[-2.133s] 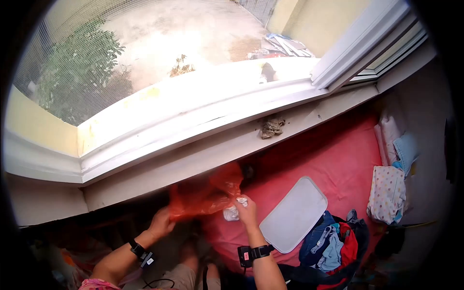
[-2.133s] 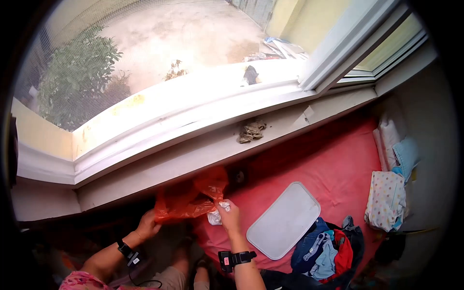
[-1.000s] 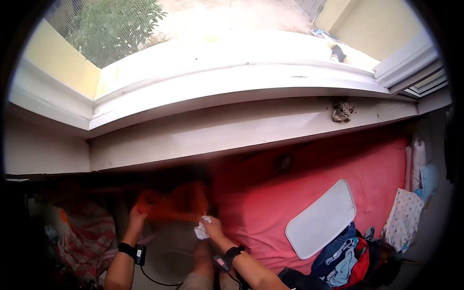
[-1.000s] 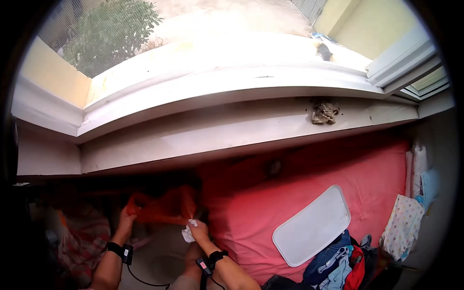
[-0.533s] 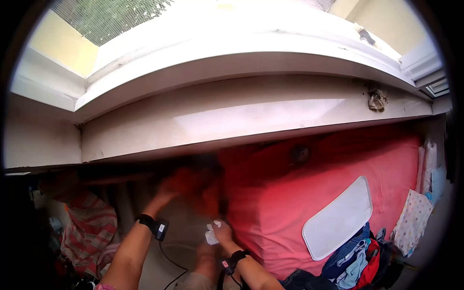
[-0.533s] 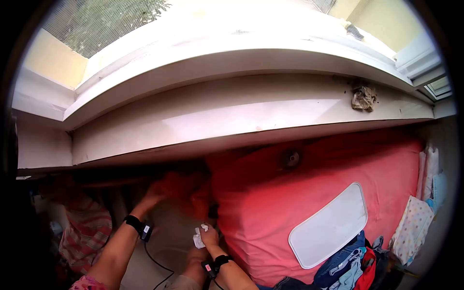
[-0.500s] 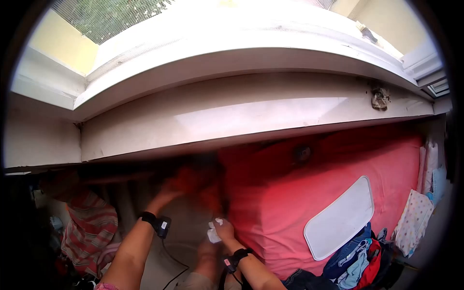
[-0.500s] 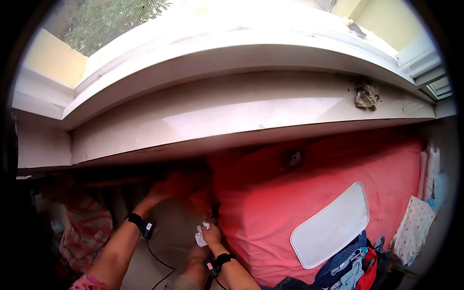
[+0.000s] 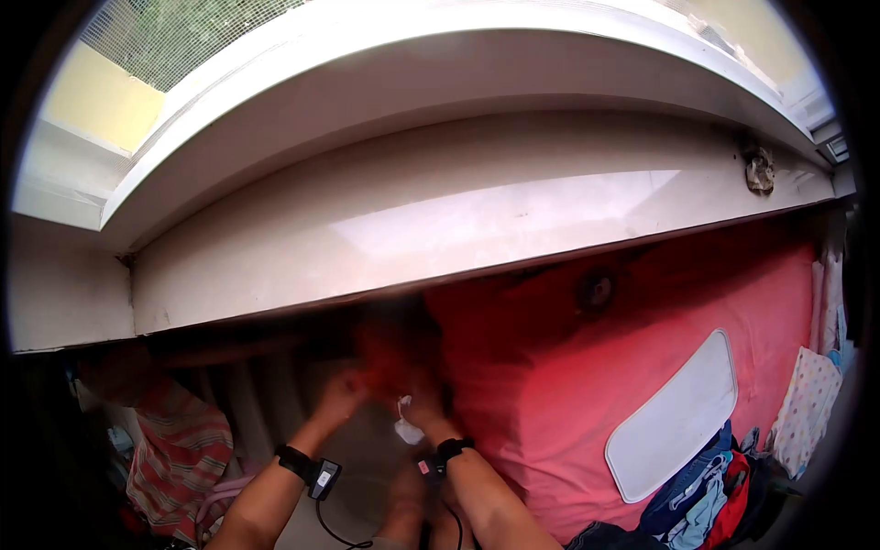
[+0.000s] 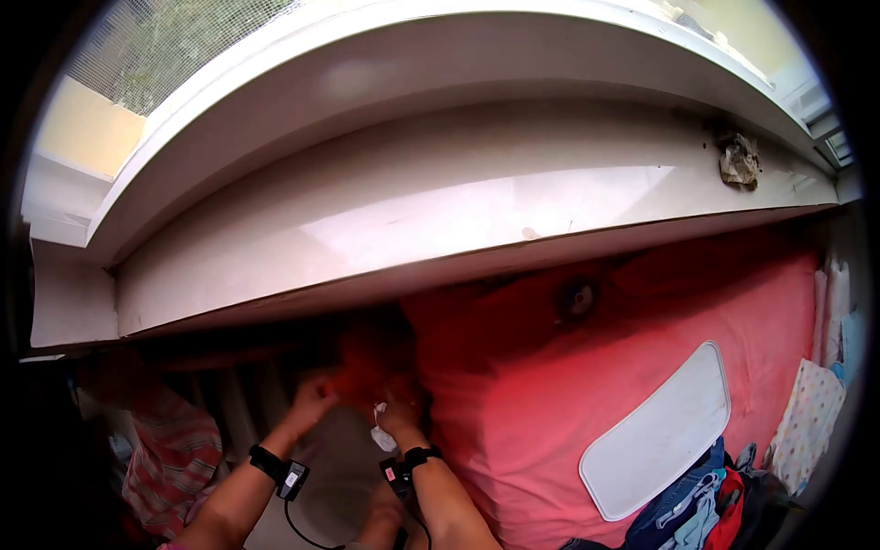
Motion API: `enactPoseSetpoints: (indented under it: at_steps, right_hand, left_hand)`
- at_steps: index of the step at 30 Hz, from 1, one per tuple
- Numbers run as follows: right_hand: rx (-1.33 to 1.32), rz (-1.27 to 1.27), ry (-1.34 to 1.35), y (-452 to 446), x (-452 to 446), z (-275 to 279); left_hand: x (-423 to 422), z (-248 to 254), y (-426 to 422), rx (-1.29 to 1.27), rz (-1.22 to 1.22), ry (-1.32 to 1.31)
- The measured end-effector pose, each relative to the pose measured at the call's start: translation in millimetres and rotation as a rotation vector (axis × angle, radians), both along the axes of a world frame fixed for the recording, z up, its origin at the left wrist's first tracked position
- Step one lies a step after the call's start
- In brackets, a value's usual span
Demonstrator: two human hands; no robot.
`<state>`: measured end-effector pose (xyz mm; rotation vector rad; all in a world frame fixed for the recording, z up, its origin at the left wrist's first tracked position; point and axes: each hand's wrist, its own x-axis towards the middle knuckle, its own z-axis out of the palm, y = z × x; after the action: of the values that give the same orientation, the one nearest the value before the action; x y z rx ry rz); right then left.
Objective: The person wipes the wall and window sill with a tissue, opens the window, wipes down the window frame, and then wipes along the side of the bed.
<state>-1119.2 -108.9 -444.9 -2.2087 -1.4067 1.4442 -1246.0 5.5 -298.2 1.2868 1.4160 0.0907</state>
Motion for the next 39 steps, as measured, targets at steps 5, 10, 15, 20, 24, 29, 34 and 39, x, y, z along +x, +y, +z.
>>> enactPoseSetpoints:
  at_steps: [5,10,15,20,24,29,34,39]
  right_hand:
    - [-0.265,0.02,0.141,-2,13,-2]
    - [-0.093,-0.129,0.134,-27,22,-12]
    - [-0.145,-0.212,0.011,-37,24,6]
    - [-0.013,-0.164,0.031,-20,23,32]
    - [0.139,0.011,0.081,5,7,3]
    - [0.056,0.124,0.106,34,-19,-57]
    - [-0.058,0.294,0.119,12,-35,-99]
    - [0.121,-0.105,0.106,-14,19,20]
  left_hand:
    - [4,20,13,-0.017,0.066,-0.093]
    - [-32,-36,32,0.148,-0.04,0.039]
    - [-52,-104,42,0.563,0.001,0.21]
    - [-43,-92,54,0.509,0.068,0.244]
    - [-39,-77,59,0.389,-0.009,0.226]
    - [-17,-50,55,0.471,-0.212,0.158]
    - [-30,-66,63,0.232,-0.21,0.084]
    - [-20,-84,68,0.505,0.01,0.104]
